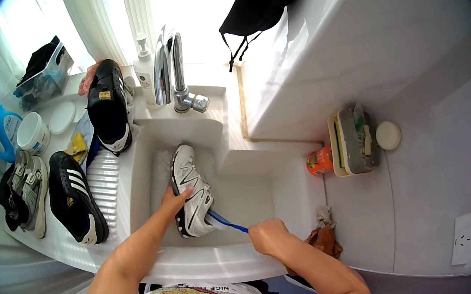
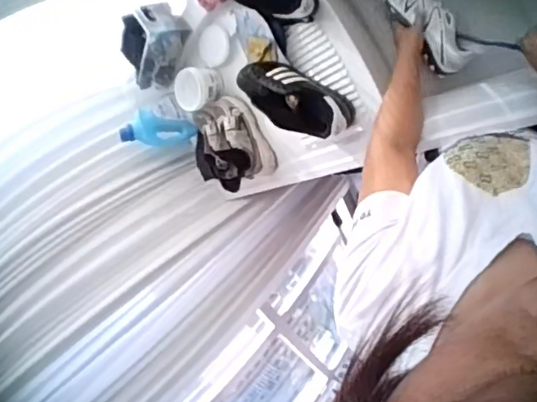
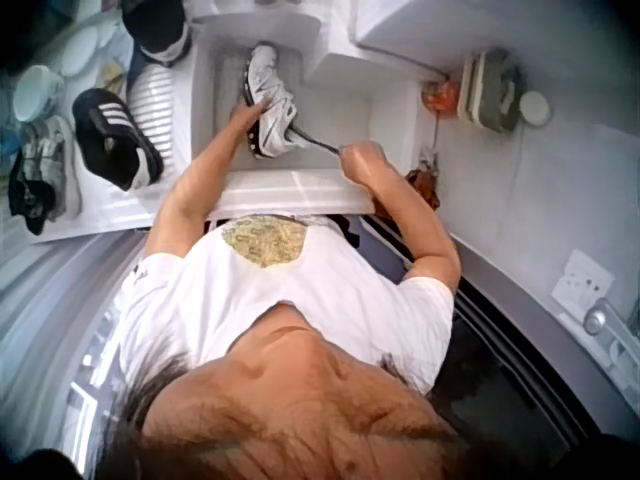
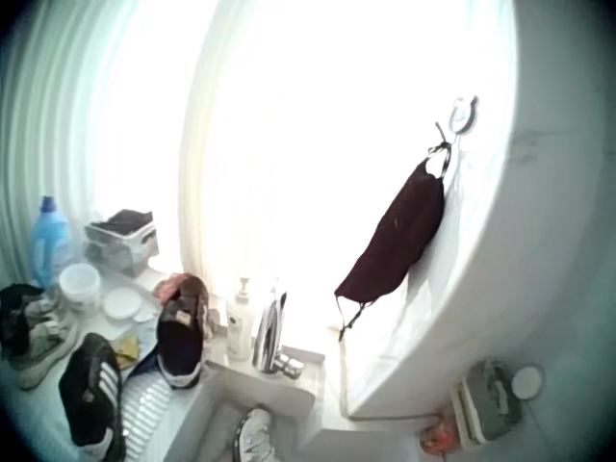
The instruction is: The person scrubs a white sneaker with a blue brush in a sink, rinses it under running water, and shakes off excess water. They then place the shoe on the floor near a window and pick up a black sneaker to begin scrubbing it as well.
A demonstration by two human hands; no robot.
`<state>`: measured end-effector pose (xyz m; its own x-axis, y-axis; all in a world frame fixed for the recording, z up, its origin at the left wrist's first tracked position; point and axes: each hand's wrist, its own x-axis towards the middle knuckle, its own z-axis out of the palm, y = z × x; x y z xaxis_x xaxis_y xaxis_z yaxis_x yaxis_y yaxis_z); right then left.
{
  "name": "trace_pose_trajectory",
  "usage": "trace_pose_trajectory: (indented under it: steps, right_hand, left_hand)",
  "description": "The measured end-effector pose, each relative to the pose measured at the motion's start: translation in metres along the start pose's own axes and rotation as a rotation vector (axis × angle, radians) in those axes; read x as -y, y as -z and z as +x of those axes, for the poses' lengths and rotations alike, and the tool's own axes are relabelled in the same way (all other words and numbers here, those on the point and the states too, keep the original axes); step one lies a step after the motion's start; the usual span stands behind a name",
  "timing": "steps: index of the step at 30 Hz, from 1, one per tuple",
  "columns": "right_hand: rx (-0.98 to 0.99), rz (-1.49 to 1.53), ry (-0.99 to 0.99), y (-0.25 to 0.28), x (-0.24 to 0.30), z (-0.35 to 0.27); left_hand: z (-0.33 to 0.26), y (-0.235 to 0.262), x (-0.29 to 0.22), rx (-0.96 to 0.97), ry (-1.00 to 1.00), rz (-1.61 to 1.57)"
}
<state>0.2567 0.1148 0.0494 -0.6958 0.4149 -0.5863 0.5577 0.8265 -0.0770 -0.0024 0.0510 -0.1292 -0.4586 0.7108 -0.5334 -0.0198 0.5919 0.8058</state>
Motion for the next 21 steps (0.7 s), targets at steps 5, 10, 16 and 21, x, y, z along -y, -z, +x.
trace_pose_trajectory:
  steps: [5,10,16,21]
  right_hand:
    - [0.174,-0.083,-0.228,-0.005,-0.018,0.018]
    - [0.146,0.109,-0.234,-0.076,-0.019,0.049]
    - [0.115,0.277,-0.264,-0.067,-0.023,0.043]
    - [0.069,0.365,-0.207,-0.059,-0.01,0.047]
  left_hand:
    - [-0.019,-0.044,-0.004,0.001,-0.08,0.387]
    - [-0.031,-0.033,-0.026,-0.006,0.197,0.219]
    - [-0.05,0.004,-0.057,-0.172,0.274,0.662]
    - [-0.048,-0.023,-0.053,-0.084,0.215,0.912]
